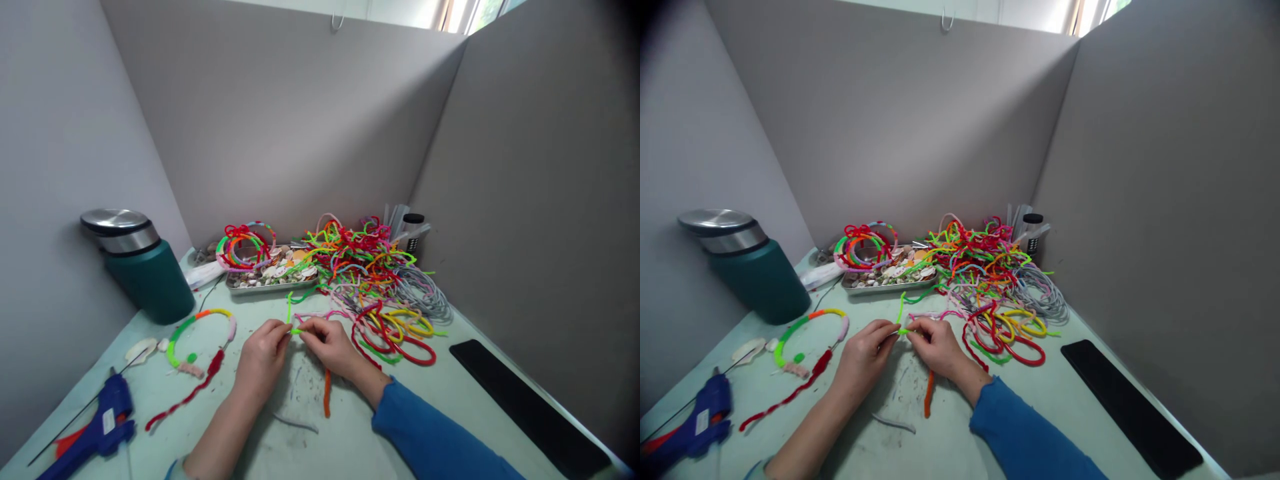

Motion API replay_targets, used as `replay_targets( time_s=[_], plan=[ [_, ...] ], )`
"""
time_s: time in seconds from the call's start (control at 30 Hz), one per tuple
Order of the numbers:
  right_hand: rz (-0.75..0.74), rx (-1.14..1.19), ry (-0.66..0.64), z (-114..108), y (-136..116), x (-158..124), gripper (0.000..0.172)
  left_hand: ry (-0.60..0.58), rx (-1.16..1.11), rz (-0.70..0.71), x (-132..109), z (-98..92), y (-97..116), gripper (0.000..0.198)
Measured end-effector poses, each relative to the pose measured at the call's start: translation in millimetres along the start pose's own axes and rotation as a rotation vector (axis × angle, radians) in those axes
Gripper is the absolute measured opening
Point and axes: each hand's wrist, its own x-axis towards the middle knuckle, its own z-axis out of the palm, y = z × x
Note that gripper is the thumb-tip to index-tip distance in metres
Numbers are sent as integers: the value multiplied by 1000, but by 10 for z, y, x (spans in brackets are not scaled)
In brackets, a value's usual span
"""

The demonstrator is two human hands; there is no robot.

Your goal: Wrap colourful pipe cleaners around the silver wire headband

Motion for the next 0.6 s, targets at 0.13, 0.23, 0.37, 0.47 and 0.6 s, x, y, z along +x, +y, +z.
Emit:
replay_targets(
  time_s=[0.13, 0.23, 0.37, 0.47, 0.6],
  plan=[
    [-11, 5, 1, -8, -25, 1, 13, -19, 5, -10, 11, -12, 21, 19],
    [-17, 9, 5, -11, -29, 3, 13, -20, 14, -37, 8, -18, 33, 19],
    [-20, 13, 5, -11, -36, -2, 13, -62, -18, -92, 17, -33, 48, 21],
    [-19, 15, 12, -11, -42, -4, 13, -131, -97, -202, 43, -56, 57, 20],
    [-12, 23, 6, -15, -46, -3, 13, -210, -273, -358, 67, -81, 50, 22]
  ],
)
